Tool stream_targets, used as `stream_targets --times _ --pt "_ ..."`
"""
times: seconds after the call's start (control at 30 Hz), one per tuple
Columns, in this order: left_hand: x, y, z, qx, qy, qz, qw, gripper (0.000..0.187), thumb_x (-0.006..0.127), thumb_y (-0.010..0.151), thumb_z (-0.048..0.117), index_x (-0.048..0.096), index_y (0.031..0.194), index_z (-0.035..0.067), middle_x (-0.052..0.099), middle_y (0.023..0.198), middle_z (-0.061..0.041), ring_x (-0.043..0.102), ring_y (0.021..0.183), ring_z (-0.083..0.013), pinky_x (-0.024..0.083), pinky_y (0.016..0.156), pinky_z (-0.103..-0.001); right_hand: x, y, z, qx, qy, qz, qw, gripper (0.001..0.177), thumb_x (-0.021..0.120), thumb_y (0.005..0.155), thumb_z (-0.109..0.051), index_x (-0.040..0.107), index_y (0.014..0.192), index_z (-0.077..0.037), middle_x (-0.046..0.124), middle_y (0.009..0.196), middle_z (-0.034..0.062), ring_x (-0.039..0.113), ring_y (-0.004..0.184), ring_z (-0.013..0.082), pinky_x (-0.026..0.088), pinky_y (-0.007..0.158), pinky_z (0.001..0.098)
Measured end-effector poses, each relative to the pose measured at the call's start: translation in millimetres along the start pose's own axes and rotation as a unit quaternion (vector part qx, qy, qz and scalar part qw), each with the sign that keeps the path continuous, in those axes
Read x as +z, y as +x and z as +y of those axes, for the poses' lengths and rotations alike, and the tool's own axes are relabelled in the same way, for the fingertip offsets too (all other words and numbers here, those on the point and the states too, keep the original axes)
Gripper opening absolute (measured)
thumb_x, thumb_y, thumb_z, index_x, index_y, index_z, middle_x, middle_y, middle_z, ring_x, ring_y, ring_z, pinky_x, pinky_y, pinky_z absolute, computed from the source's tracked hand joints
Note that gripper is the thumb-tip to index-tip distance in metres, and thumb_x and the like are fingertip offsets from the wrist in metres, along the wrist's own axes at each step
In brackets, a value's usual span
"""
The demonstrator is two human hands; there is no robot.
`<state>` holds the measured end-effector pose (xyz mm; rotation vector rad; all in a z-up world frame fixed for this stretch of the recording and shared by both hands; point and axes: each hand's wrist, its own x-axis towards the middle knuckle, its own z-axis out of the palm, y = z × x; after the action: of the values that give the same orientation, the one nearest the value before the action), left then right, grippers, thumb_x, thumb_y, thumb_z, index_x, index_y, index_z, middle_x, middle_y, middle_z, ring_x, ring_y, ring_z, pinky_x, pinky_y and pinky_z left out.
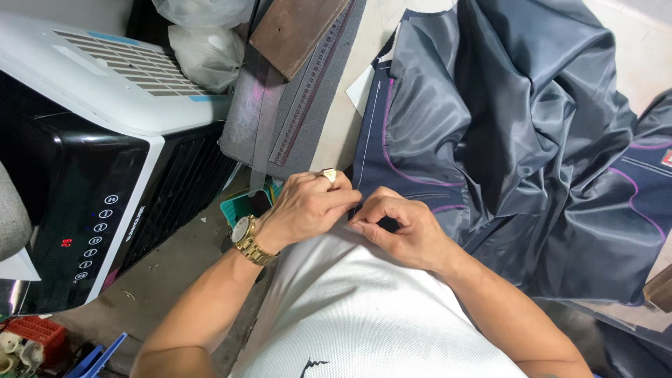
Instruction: The person irons a dark blue fabric piece on a workbench using a steam iron and wooden blocks, then uses a needle and thread to perform hand-sewing on the garment's lining and seams.
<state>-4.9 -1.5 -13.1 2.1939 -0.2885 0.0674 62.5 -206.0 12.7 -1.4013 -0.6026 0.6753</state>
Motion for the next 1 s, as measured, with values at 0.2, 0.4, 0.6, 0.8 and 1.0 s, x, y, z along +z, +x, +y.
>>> stream_targets --times 0.2,0.4,0.6,0.8,1.0 --pt "6 -3 -7 -0.007 0.016 -0.006 1.000 0.017 0.059 0.102 0.018 0.076 0.102 0.022 0.061 0.081 0.003 0.064 0.066 -0.0214 0.055 0.064 -0.032 -1 0 -2 0.000 -0.008 -0.010 1.000 0.013 0.079 0.086 0.000 0.069 0.079 -0.002 0.075 0.083 0.0113 0.071 0.080 0.0248 0.055 0.074 0.0358" --pt "10 -11 -15 -0.065 -0.013 0.005 0.998 0.014 0.064 0.098 0.013 0.074 0.103 0.020 0.065 0.078 -0.001 0.068 0.067 -0.0263 0.055 0.061 -0.036 -37 37 -13 -0.010 -0.130 -0.072 0.989 0.014 0.080 0.087 -0.012 0.073 0.093 -0.001 0.074 0.088 0.0186 0.073 0.087 0.0386 0.057 0.079 0.0482" --pt "24 -34 -22 -0.239 -0.019 -0.060 0.969 0.031 0.053 0.093 0.007 0.071 0.116 0.016 0.072 0.097 -0.006 0.073 0.091 -0.0326 0.058 0.076 -0.043 -57 108 54 -0.207 -0.427 -0.140 0.869 0.033 0.070 0.080 0.006 0.069 0.111 -0.004 0.072 0.107 0.0116 0.063 0.116 0.0324 0.045 0.106 0.0491" --pt "20 -34 1 -0.252 -0.057 -0.140 0.956 0.062 0.051 0.084 0.002 0.055 0.146 0.007 0.054 0.144 -0.022 0.052 0.133 -0.0458 0.042 0.108 -0.056 -90 136 67 -0.231 -0.639 -0.284 0.676 0.016 0.068 0.073 -0.028 0.075 0.082 -0.016 0.066 0.075 0.0021 0.059 0.095 0.0234 0.037 0.104 0.0463" --pt "71 -21 -16 -0.162 0.024 -0.073 0.984 0.090 0.077 0.081 0.033 0.039 0.153 -0.004 0.036 0.161 -0.021 0.029 0.153 -0.0338 0.020 0.126 -0.047 -163 160 -4 -0.112 -0.610 -0.368 0.693 0.026 0.061 0.083 -0.036 0.077 0.086 -0.016 0.072 0.085 0.0074 0.064 0.099 0.0261 0.035 0.116 0.0494"
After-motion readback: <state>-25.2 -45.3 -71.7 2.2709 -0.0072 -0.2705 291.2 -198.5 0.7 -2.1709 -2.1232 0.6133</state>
